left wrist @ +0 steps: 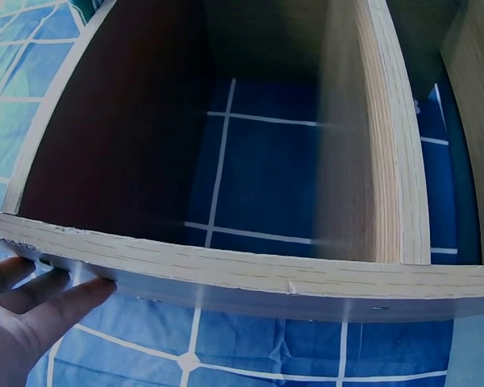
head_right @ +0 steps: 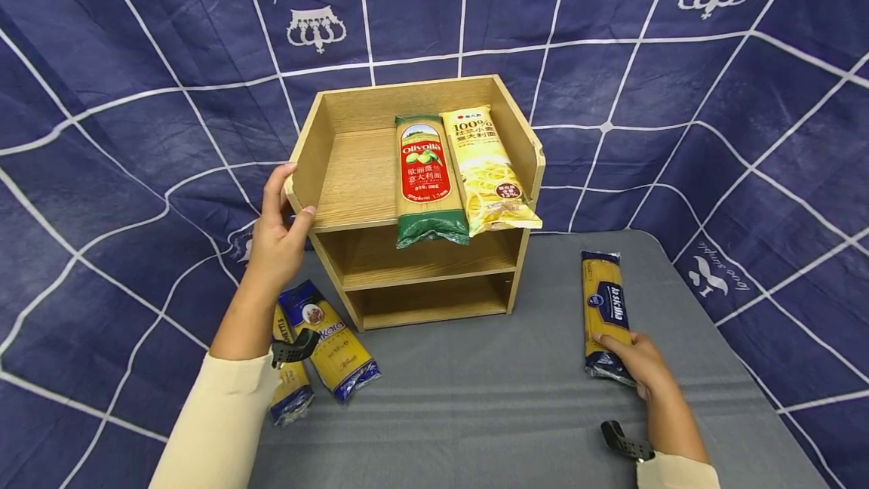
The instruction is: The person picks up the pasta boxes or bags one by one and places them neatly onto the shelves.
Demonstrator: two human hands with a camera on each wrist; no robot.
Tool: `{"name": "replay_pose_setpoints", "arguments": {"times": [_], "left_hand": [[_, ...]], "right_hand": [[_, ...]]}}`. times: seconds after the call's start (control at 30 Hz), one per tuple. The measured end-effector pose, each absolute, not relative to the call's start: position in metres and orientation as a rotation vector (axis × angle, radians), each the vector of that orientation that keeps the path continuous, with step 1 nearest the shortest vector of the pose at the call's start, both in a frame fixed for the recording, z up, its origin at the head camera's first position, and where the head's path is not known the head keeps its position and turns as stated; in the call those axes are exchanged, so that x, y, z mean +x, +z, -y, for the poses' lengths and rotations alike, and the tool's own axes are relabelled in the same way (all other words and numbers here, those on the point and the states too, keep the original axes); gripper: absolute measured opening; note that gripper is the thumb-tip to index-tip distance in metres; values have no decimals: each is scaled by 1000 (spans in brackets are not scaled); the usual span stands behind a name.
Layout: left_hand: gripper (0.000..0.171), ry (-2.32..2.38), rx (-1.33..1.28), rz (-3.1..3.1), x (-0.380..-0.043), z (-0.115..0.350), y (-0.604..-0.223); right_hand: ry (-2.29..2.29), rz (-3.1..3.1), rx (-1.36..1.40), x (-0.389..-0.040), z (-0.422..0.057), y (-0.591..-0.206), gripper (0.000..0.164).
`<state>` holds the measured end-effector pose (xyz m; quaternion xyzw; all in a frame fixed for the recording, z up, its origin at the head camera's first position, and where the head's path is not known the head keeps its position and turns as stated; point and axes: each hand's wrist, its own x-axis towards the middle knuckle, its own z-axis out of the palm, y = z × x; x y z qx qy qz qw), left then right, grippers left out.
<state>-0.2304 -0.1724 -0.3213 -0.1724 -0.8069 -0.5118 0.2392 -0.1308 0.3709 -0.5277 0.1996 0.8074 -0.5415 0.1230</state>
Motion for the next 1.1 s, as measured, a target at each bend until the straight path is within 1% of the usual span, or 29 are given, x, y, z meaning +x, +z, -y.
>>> {"name": "replay_pose_setpoints", "arguments": {"times": [0.23,0.37,0.6,0.83,0.97,1.1], "left_hand": [[62,-1409,-471,2210,-231,172,-320],[61,-1414,-471,2212,-232,172,-321],[61,-1422,-477,2208,-232,172,-322],[61,-1414,-480,2218,-230,171,-321],[62,-1408,-475,2216,-230,172,-321],[62,-1405,-474,2218,-230,172,-320]], "right_hand": [[-1813,-2177,612,-127,-373,-536,34],[-1836,-2166,607,-126,-373,-539,28],[-1950,-2060,575,-122,-372,-542,25],[-1968,-2043,571,-120,-369,-545,36],[-1953,-2096,564,-119,-367,-545,38],[-1963,-2143,541,-117,-366,-547,36]]}}
